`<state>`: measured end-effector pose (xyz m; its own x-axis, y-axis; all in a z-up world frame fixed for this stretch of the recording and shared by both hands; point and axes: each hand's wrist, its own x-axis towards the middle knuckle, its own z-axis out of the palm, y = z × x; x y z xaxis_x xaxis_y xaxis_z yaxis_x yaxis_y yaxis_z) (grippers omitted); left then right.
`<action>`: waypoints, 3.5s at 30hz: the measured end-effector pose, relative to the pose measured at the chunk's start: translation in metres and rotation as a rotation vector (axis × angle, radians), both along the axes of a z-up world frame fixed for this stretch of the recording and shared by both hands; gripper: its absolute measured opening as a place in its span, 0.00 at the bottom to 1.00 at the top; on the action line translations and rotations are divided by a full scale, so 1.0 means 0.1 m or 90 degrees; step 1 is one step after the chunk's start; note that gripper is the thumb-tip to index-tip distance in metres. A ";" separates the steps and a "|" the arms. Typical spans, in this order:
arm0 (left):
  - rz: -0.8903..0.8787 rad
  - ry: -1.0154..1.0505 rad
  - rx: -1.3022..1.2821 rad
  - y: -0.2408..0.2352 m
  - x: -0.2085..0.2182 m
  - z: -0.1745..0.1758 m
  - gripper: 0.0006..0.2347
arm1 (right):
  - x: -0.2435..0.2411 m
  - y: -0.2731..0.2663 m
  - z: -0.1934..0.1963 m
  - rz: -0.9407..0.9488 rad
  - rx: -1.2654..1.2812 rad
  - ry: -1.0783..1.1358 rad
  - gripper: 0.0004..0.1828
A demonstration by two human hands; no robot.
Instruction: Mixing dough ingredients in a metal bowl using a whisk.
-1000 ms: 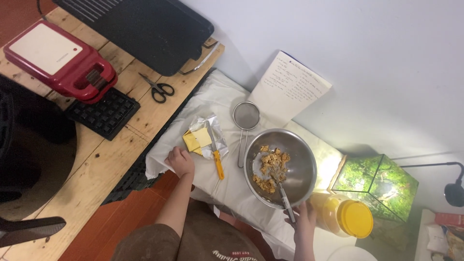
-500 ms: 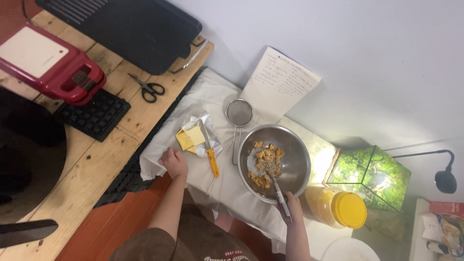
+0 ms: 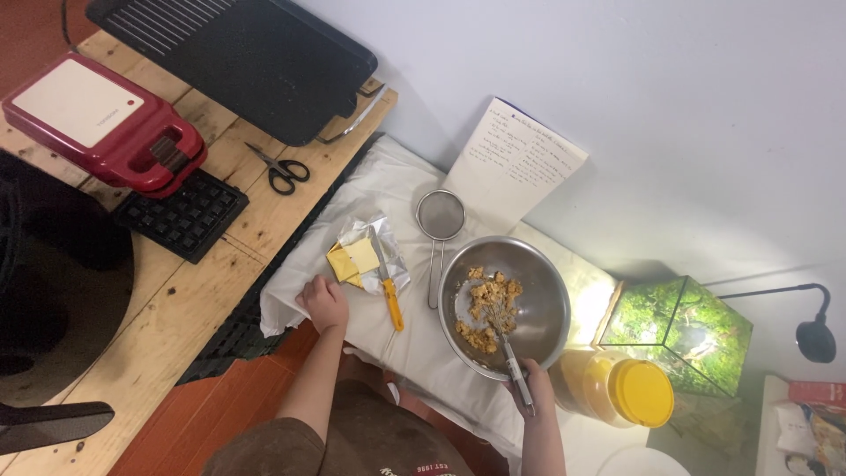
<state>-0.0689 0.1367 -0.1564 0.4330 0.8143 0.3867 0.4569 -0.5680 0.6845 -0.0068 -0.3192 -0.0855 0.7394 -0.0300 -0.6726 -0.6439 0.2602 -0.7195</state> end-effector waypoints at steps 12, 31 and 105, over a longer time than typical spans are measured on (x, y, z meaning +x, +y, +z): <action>0.014 0.036 -0.006 -0.02 0.04 0.07 0.06 | -0.15 0.25 0.40 -0.001 0.005 -0.060 0.24; 0.039 -0.006 0.003 0.01 0.12 0.00 0.07 | -0.02 0.13 -0.06 -0.055 -0.077 0.017 0.16; -0.298 -0.126 -0.673 1.75 0.30 3.91 0.17 | 0.86 2.61 3.67 0.406 -0.018 -0.424 0.48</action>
<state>-0.0391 0.3115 0.2350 0.7836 0.5479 -0.2930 0.1867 0.2421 0.9521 0.0788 -0.0584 0.2811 0.8554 0.5065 -0.1080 -0.1107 -0.0249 -0.9935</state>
